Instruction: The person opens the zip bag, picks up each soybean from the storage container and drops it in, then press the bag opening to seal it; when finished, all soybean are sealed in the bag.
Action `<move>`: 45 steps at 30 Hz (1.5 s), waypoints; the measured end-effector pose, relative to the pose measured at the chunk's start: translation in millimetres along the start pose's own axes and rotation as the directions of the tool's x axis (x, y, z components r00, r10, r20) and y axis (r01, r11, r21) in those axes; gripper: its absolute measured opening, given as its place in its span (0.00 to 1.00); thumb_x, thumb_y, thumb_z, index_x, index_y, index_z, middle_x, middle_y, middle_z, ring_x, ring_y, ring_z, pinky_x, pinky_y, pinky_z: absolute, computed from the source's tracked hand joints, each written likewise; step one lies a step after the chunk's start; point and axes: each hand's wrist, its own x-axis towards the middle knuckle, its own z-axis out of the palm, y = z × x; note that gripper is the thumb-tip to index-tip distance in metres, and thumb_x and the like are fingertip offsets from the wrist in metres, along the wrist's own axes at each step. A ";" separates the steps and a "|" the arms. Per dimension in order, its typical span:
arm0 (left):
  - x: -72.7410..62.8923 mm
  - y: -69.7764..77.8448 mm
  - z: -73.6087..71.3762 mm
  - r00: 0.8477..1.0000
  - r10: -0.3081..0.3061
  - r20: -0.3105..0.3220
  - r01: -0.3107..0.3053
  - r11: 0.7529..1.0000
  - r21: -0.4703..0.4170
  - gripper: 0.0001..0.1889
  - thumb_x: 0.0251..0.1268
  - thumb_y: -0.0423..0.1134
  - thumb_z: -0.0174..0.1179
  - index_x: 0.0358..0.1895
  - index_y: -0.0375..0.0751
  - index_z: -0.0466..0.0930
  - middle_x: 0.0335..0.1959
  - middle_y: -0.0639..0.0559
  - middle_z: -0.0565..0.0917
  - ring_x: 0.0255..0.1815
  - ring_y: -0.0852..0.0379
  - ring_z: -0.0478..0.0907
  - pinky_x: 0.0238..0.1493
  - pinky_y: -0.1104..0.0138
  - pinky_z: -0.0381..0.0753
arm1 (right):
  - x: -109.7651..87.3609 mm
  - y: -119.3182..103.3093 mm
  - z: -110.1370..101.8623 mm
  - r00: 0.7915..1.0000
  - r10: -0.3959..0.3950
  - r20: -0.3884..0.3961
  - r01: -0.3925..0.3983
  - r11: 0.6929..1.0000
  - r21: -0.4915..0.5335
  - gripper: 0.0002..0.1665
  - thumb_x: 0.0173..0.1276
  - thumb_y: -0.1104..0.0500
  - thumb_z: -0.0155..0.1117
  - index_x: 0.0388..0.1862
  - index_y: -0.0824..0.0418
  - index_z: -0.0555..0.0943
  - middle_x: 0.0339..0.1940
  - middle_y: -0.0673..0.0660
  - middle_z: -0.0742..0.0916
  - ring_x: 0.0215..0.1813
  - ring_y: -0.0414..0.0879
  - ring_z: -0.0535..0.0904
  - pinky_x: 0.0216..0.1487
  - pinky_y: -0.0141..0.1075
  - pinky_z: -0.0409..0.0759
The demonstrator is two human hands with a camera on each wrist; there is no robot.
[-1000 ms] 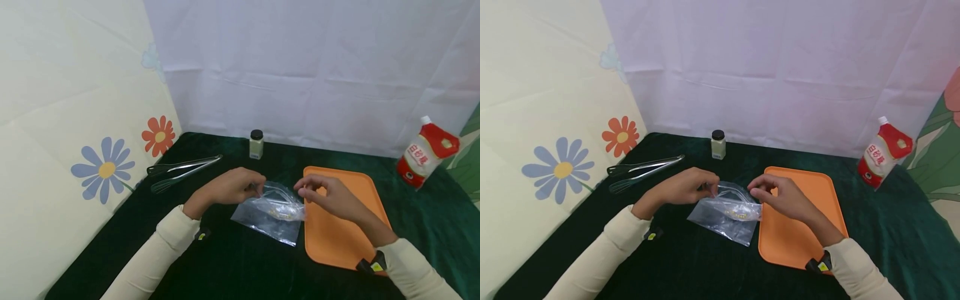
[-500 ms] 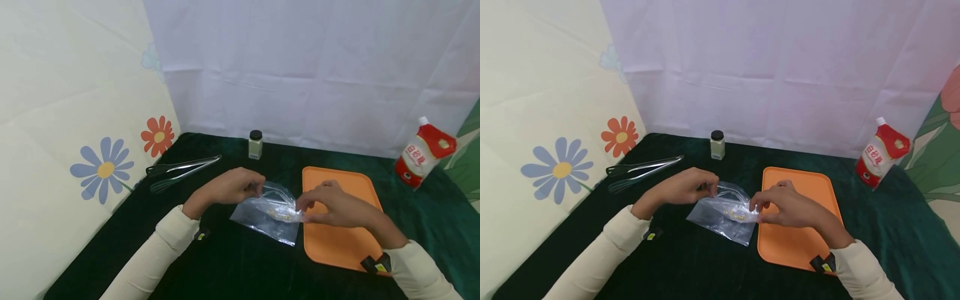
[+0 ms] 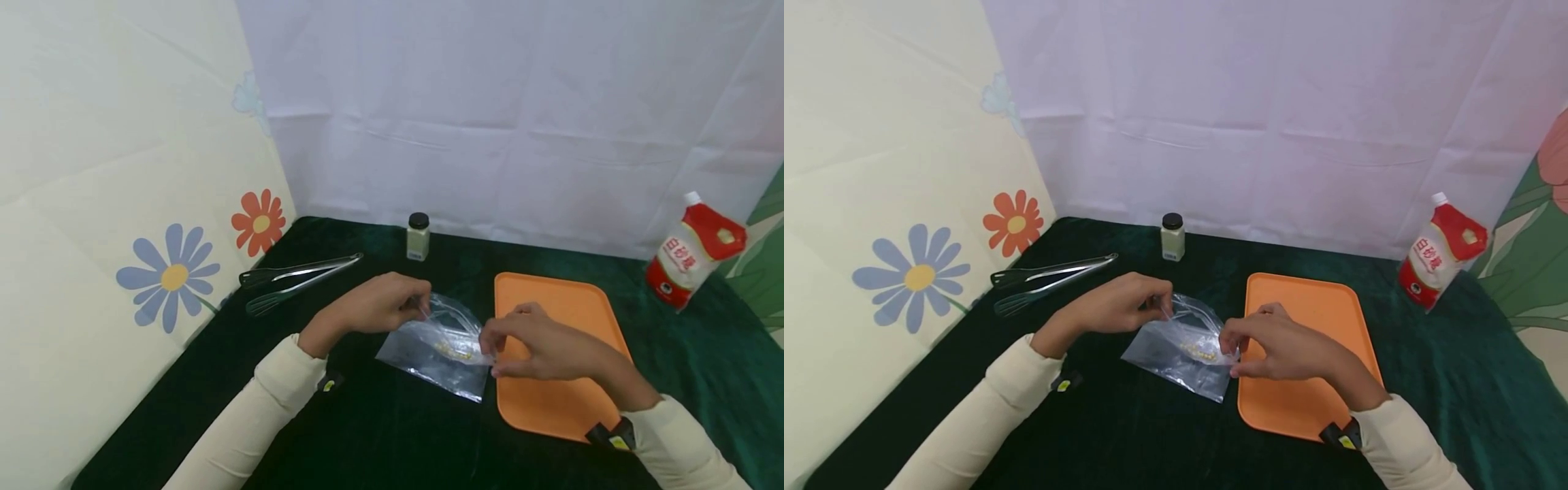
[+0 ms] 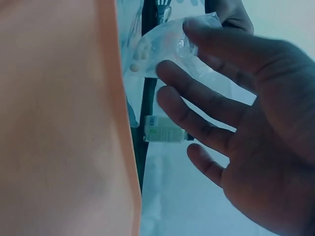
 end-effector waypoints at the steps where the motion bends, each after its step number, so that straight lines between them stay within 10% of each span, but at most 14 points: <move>1: -0.1 0.1 0.1 1.000 -0.004 0.002 0.004 1.000 -0.001 0.08 0.65 0.33 0.65 0.40 0.51 0.78 0.36 0.64 0.82 0.33 0.67 0.79 0.33 0.70 0.80 | 0.2 0.2 0.6 1.000 -0.004 -0.006 0.004 1.000 -0.006 0.11 0.67 0.49 0.70 0.45 0.38 0.78 0.39 0.34 0.82 0.45 0.37 0.77 0.57 0.51 0.60; 13: -0.8 -0.7 -2.2 1.000 0.012 -0.010 -0.012 1.000 0.011 0.08 0.66 0.32 0.65 0.38 0.51 0.77 0.35 0.60 0.83 0.30 0.67 0.77 0.31 0.69 0.79 | -1.9 0.6 -1.2 0.982 0.001 -0.188 -0.002 1.000 -0.005 0.07 0.72 0.56 0.65 0.40 0.44 0.76 0.35 0.39 0.80 0.39 0.40 0.76 0.42 0.38 0.79; 28: 0.5 2.3 -6.0 0.999 -0.023 -0.050 0.025 0.999 0.031 0.10 0.66 0.32 0.64 0.38 0.53 0.75 0.34 0.61 0.81 0.30 0.66 0.76 0.32 0.68 0.78 | -8.3 -10.0 -16.9 0.843 -0.015 -0.537 -0.137 0.960 -0.243 0.13 0.64 0.64 0.70 0.40 0.52 0.76 0.36 0.45 0.77 0.38 0.40 0.72 0.36 0.36 0.76; 37: -1.0 2.8 -8.5 0.992 -0.041 -0.122 0.037 0.999 -0.036 0.10 0.68 0.34 0.64 0.46 0.51 0.75 0.38 0.61 0.81 0.33 0.66 0.78 0.33 0.69 0.80 | -11.3 -9.4 -22.3 0.804 -0.043 -0.594 -0.180 0.933 -0.311 0.19 0.65 0.64 0.71 0.52 0.60 0.75 0.42 0.52 0.82 0.38 0.40 0.75 0.36 0.37 0.79; 45: -1.8 -1.1 -15.0 0.960 0.052 -0.275 -0.095 0.985 -0.146 0.10 0.76 0.37 0.55 0.56 0.47 0.75 0.41 0.57 0.82 0.36 0.57 0.81 0.37 0.65 0.82 | -14.9 -12.1 -26.3 0.801 -0.032 -0.598 -0.164 0.948 -0.272 0.19 0.67 0.64 0.69 0.55 0.58 0.75 0.42 0.49 0.82 0.39 0.38 0.75 0.37 0.37 0.80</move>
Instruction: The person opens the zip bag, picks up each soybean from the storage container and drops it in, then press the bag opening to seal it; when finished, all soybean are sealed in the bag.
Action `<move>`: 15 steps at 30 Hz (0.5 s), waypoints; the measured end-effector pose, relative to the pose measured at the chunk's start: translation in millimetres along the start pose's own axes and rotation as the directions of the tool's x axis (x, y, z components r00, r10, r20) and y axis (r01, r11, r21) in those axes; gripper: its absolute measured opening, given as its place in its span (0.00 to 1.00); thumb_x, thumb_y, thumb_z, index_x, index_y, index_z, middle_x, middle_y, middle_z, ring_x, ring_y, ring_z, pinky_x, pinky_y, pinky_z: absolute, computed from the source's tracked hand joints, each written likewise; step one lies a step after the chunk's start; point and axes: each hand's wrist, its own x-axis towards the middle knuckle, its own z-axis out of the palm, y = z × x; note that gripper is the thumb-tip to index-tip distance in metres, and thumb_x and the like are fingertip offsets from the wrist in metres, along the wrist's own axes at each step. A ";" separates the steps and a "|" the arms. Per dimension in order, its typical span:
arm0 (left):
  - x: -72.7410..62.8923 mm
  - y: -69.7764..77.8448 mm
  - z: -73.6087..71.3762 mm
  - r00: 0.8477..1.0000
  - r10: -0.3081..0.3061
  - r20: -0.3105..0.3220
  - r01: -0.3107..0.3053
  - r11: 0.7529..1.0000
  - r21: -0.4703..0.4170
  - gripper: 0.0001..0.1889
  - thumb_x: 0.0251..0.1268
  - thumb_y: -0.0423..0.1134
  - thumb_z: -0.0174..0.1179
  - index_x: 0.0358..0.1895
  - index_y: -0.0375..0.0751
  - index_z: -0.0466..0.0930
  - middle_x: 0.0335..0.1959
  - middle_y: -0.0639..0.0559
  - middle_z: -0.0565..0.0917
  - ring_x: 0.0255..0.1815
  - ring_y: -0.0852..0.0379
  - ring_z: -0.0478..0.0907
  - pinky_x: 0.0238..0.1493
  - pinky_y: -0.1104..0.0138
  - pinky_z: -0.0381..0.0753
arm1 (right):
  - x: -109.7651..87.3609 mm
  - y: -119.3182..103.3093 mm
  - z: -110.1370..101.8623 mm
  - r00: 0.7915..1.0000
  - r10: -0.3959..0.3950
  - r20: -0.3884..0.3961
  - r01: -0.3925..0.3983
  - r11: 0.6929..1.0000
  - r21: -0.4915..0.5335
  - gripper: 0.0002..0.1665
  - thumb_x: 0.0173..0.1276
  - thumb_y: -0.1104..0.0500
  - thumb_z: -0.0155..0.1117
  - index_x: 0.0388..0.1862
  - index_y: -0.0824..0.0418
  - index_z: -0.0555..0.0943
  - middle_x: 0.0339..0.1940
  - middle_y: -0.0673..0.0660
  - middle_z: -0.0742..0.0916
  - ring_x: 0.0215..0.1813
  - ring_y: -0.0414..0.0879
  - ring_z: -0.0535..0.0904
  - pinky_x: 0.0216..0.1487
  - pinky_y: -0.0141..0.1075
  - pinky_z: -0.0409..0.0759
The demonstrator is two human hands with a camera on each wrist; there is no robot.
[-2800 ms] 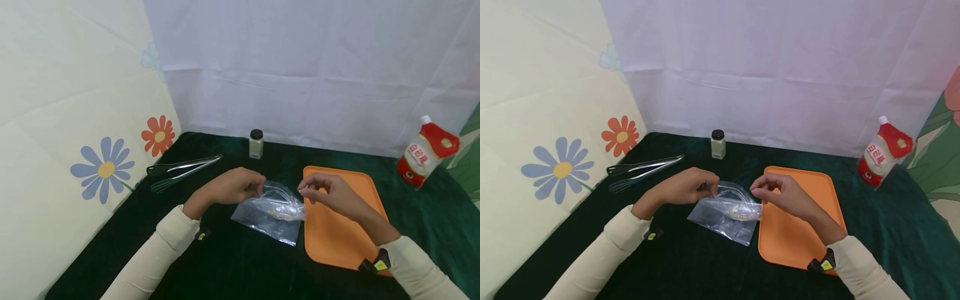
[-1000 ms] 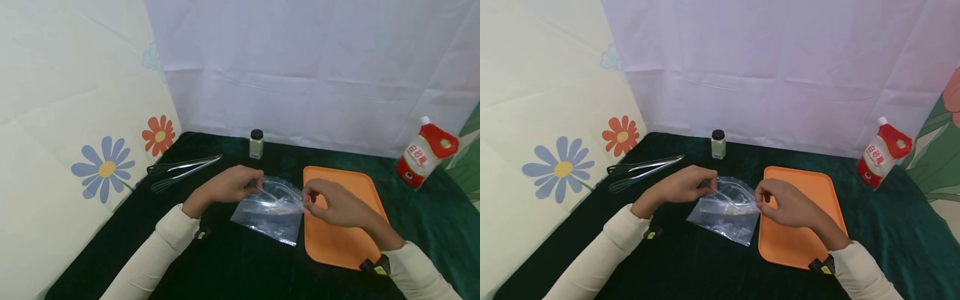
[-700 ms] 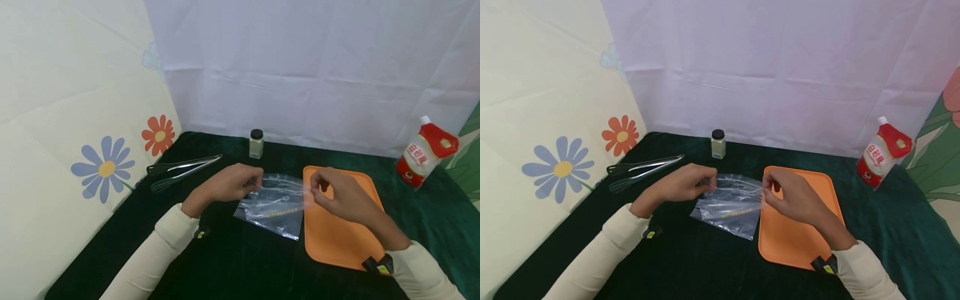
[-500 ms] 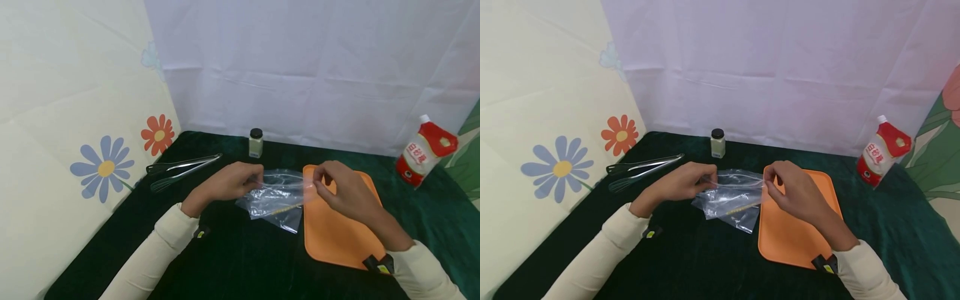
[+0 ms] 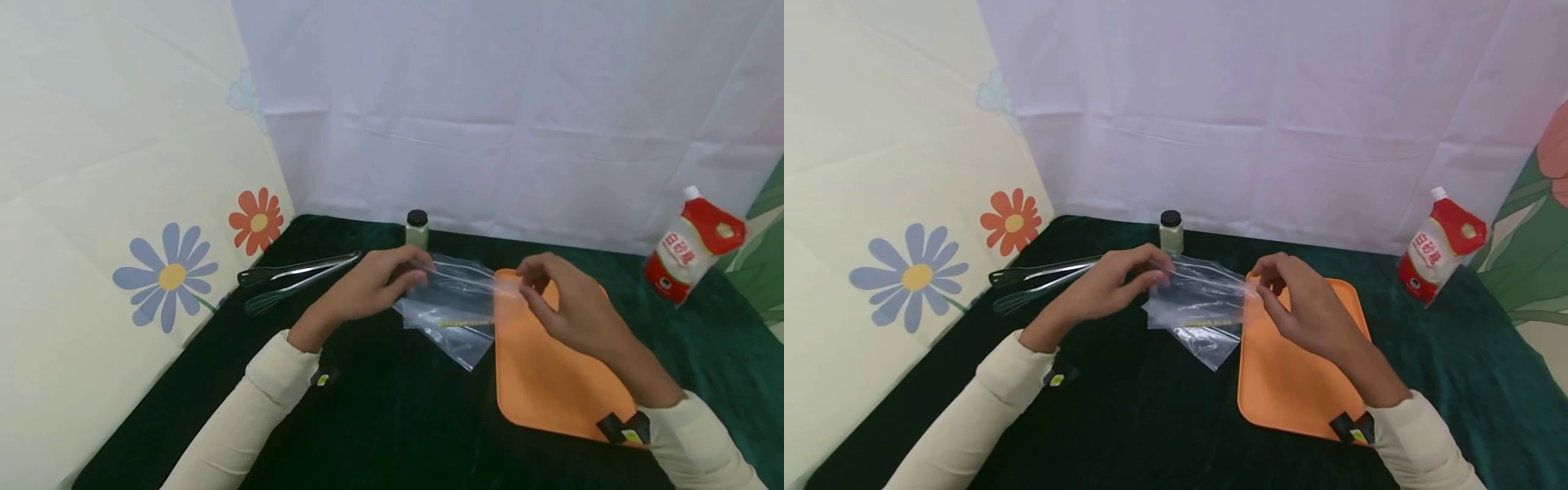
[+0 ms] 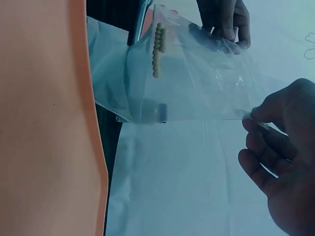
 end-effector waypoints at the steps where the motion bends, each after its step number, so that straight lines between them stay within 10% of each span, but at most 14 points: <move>1: 0.1 -0.4 -0.1 1.000 0.013 -0.022 -0.014 1.000 -0.012 0.11 0.77 0.36 0.54 0.58 0.47 0.74 0.42 0.56 0.82 0.36 0.56 0.81 0.37 0.65 0.82 | -0.1 -0.2 -0.1 1.000 0.004 -0.001 -0.004 1.000 0.006 0.19 0.67 0.64 0.68 0.55 0.58 0.75 0.42 0.48 0.82 0.39 0.38 0.75 0.38 0.36 0.80; 8: 0.2 2.1 -2.4 0.986 0.077 -0.148 -0.085 0.995 -0.045 0.17 0.77 0.32 0.52 0.65 0.44 0.67 0.39 0.56 0.86 0.31 0.60 0.80 0.32 0.62 0.80 | -0.5 -2.9 -1.2 0.999 0.039 -0.014 -0.038 0.998 0.057 0.20 0.67 0.66 0.67 0.55 0.57 0.73 0.42 0.48 0.81 0.40 0.38 0.74 0.40 0.35 0.79; 15: -0.5 5.5 -3.7 0.982 0.019 -0.186 -0.031 0.997 -0.065 0.11 0.75 0.32 0.55 0.55 0.40 0.68 0.40 0.55 0.88 0.31 0.60 0.80 0.30 0.63 0.77 | 1.3 -4.6 -1.4 0.998 0.042 -0.051 -0.038 0.996 0.083 0.18 0.67 0.68 0.65 0.53 0.58 0.73 0.42 0.48 0.81 0.40 0.38 0.73 0.41 0.32 0.76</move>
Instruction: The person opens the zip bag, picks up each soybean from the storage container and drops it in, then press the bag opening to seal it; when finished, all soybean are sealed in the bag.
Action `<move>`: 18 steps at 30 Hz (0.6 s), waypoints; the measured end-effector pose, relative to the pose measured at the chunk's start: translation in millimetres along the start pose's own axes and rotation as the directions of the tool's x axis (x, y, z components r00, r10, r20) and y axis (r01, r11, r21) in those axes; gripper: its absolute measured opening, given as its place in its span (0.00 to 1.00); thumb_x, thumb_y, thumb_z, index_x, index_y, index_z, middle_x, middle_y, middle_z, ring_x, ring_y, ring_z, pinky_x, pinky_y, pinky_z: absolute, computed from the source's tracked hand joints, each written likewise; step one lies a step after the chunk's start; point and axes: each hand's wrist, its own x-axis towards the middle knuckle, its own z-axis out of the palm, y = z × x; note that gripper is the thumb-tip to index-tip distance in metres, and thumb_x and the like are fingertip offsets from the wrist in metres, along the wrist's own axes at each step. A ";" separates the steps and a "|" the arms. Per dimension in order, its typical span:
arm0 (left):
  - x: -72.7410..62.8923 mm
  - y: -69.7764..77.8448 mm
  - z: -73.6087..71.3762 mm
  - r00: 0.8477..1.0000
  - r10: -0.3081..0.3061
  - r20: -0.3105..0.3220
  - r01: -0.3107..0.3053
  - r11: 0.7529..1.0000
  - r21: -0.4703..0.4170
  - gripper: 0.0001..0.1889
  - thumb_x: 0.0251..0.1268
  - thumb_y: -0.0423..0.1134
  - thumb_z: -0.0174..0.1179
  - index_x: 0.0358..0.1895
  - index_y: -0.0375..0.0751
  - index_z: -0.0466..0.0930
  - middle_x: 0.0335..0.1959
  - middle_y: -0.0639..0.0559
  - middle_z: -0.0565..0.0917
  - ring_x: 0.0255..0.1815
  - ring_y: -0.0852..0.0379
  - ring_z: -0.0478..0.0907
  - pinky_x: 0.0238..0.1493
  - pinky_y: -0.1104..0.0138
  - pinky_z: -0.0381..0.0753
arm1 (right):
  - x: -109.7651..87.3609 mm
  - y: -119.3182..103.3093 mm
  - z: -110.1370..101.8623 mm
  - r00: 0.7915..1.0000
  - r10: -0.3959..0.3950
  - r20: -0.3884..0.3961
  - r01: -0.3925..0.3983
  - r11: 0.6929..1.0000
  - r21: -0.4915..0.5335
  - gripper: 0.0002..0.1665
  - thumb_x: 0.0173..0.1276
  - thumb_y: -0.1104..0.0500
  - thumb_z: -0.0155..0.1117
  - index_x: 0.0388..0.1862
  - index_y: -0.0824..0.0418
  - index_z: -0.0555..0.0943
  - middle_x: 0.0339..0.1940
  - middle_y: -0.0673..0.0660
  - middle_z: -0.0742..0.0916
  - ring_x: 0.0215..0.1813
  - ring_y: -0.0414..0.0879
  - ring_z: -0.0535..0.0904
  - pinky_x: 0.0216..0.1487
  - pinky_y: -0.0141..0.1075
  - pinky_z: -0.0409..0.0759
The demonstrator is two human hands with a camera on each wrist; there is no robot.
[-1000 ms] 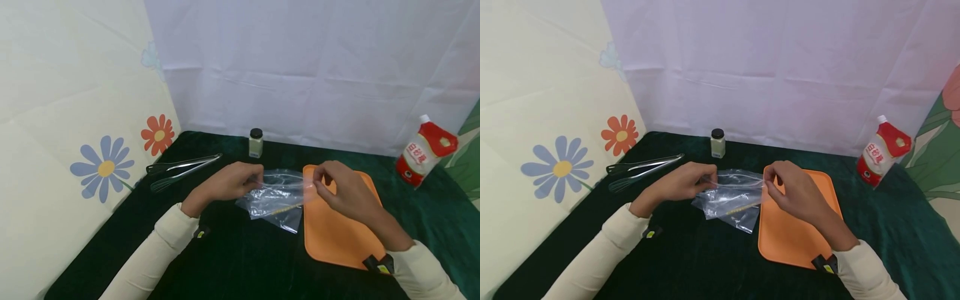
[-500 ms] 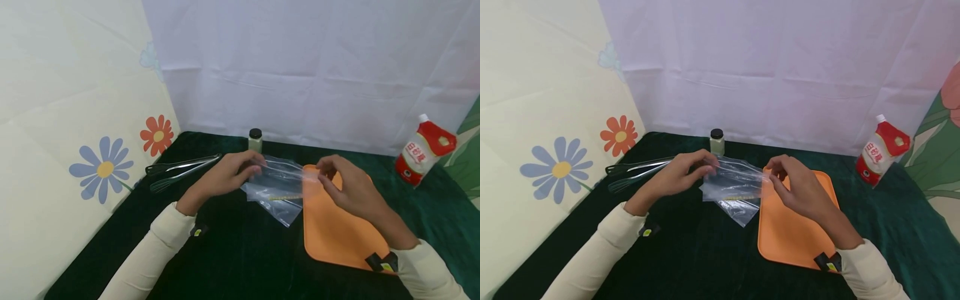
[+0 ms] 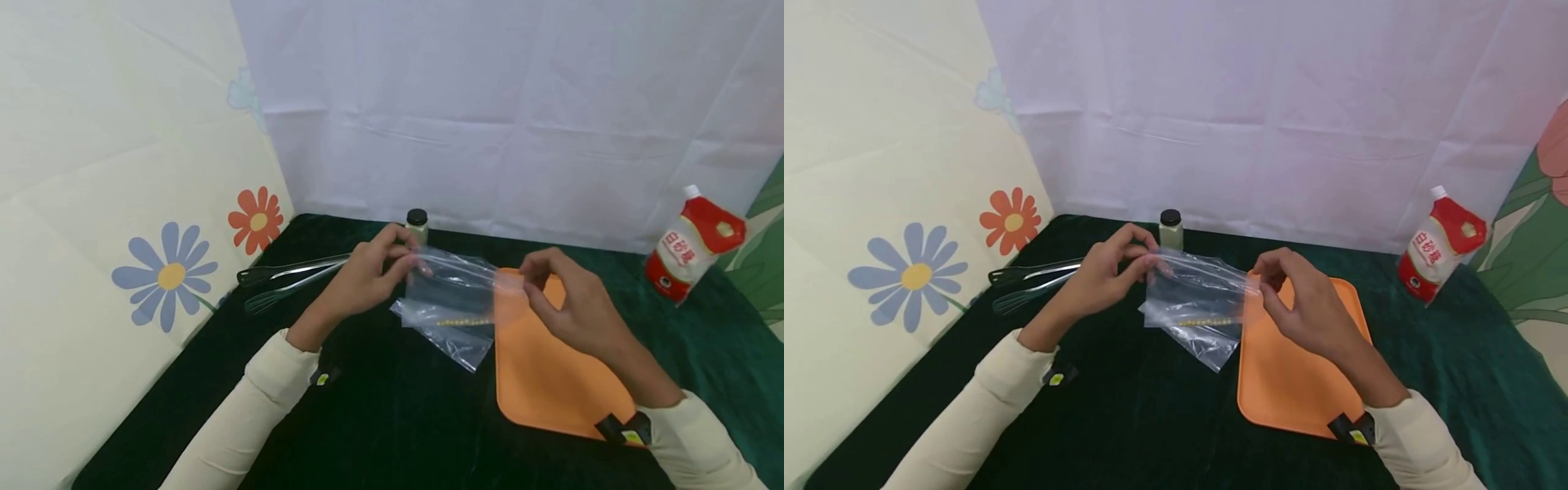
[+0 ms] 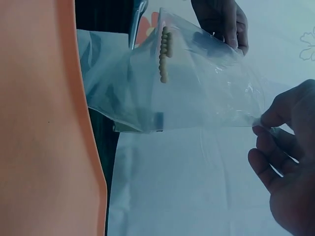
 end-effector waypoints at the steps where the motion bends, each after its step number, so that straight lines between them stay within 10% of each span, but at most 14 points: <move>1: -0.1 0.3 0.1 1.000 -0.011 -0.004 0.011 1.000 0.002 0.09 0.75 0.32 0.55 0.53 0.40 0.69 0.39 0.55 0.88 0.31 0.60 0.80 0.31 0.63 0.77 | 0.2 0.0 -0.2 1.000 -0.004 -0.006 0.004 1.000 0.005 0.19 0.66 0.68 0.65 0.53 0.58 0.73 0.42 0.48 0.80 0.40 0.38 0.73 0.41 0.31 0.75; 10: -1.3 4.0 2.1 0.996 -0.080 -0.041 0.081 0.997 0.017 0.04 0.74 0.33 0.57 0.47 0.44 0.74 0.40 0.55 0.85 0.34 0.57 0.82 0.30 0.59 0.79 | 0.9 -1.9 -0.3 0.999 -0.034 -0.003 0.034 0.999 -0.014 0.20 0.64 0.68 0.67 0.53 0.59 0.74 0.41 0.49 0.79 0.40 0.39 0.72 0.41 0.32 0.75; 18: -0.1 9.6 8.5 0.997 -0.058 -0.054 0.063 0.993 0.096 0.04 0.73 0.32 0.58 0.45 0.44 0.74 0.36 0.56 0.83 0.33 0.60 0.80 0.33 0.65 0.80 | 7.6 -2.6 -4.6 0.983 -0.042 0.176 0.062 0.992 -0.110 0.23 0.70 0.57 0.65 0.61 0.58 0.73 0.47 0.51 0.82 0.46 0.44 0.76 0.46 0.46 0.79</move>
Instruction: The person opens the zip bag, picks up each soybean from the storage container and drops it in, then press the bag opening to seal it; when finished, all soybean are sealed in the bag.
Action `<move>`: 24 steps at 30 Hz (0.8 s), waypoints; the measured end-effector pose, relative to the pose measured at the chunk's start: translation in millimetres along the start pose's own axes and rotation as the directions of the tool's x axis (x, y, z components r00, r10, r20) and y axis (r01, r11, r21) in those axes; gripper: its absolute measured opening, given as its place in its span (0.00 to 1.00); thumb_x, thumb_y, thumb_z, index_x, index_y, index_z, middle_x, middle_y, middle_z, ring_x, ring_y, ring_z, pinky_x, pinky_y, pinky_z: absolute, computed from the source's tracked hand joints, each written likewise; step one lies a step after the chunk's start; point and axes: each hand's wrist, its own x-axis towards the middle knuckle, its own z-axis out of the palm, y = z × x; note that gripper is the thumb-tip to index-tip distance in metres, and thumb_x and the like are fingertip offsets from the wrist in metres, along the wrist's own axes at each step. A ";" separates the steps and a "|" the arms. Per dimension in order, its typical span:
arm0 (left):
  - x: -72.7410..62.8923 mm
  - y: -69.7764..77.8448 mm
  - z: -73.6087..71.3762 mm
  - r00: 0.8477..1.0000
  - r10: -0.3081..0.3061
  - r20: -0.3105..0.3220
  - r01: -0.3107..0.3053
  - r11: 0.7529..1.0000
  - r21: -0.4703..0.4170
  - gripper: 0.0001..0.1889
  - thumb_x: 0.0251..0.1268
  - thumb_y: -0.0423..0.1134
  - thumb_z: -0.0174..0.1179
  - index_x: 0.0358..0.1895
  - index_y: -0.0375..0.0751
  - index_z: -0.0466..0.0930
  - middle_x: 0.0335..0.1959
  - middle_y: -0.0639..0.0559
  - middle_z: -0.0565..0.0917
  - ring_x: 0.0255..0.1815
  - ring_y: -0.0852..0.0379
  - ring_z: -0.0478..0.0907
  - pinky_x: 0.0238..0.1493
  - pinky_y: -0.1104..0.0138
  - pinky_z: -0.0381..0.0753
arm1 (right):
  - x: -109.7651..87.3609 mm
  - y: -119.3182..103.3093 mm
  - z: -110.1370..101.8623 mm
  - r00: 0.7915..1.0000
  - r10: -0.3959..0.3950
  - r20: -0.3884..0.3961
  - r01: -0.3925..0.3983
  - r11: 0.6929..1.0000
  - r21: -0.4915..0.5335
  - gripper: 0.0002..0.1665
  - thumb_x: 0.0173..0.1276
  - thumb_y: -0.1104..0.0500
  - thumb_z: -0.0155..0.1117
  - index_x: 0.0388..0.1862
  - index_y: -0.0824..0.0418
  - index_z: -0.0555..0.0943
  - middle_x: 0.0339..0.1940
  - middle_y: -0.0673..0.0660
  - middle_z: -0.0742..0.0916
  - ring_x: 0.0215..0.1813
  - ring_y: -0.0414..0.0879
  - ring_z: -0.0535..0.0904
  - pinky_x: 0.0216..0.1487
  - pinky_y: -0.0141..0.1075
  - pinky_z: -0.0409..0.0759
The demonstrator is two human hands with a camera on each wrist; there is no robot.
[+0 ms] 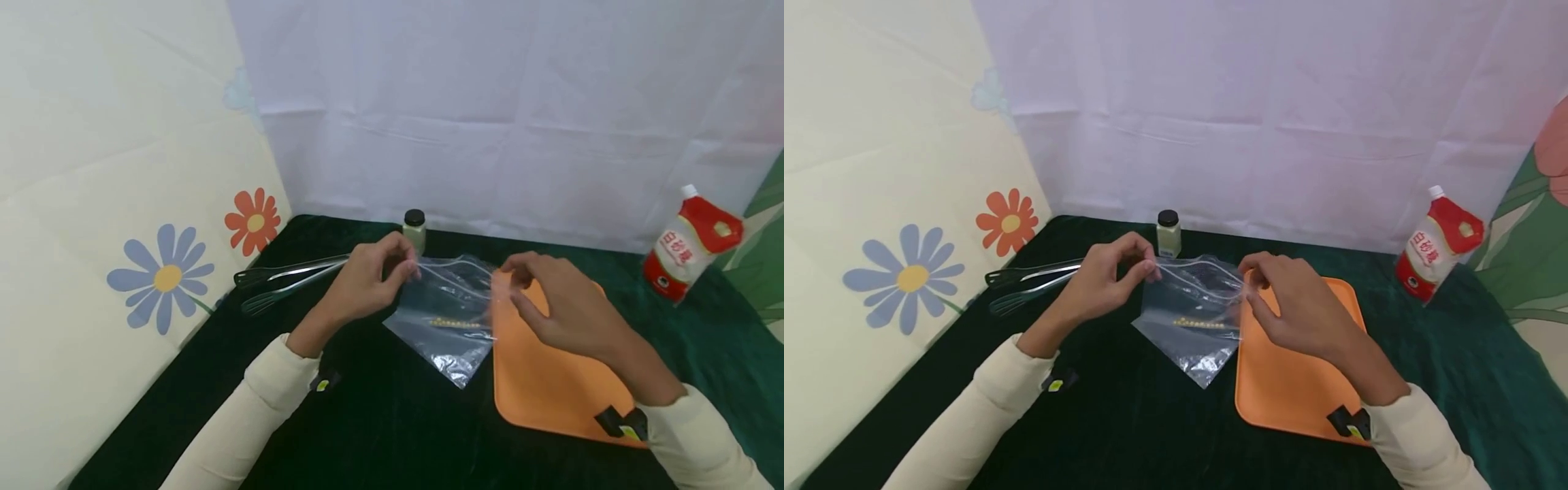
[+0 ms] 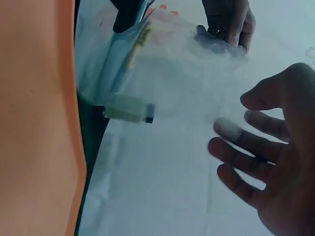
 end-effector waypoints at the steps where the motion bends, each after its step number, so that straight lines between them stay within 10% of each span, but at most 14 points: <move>1: -0.4 0.4 0.5 1.000 0.004 0.000 -0.004 1.000 0.001 0.04 0.73 0.32 0.58 0.44 0.44 0.74 0.36 0.55 0.83 0.32 0.60 0.80 0.32 0.65 0.79 | 2.4 -1.7 -0.1 1.000 -0.009 0.008 0.009 1.000 -0.012 0.24 0.71 0.54 0.64 0.63 0.57 0.73 0.49 0.51 0.83 0.48 0.45 0.77 0.49 0.47 0.78; 11: 0.0 3.4 6.2 0.997 0.079 0.012 -0.079 0.997 0.008 0.06 0.71 0.32 0.60 0.45 0.43 0.74 0.33 0.55 0.81 0.27 0.64 0.76 0.28 0.66 0.79 | 44.6 -37.4 13.8 0.984 -0.169 -0.052 0.169 0.986 0.001 0.19 0.72 0.52 0.64 0.57 0.58 0.79 0.56 0.54 0.83 0.56 0.49 0.78 0.56 0.50 0.76; 24: -0.1 2.6 11.3 0.992 0.129 0.006 -0.129 0.992 -0.005 0.05 0.71 0.32 0.59 0.45 0.42 0.75 0.33 0.57 0.80 0.25 0.60 0.77 0.26 0.65 0.79 | 70.6 -56.0 46.2 0.990 -0.075 -0.117 0.085 0.993 0.085 0.08 0.71 0.54 0.64 0.43 0.56 0.83 0.38 0.49 0.86 0.42 0.43 0.80 0.52 0.48 0.74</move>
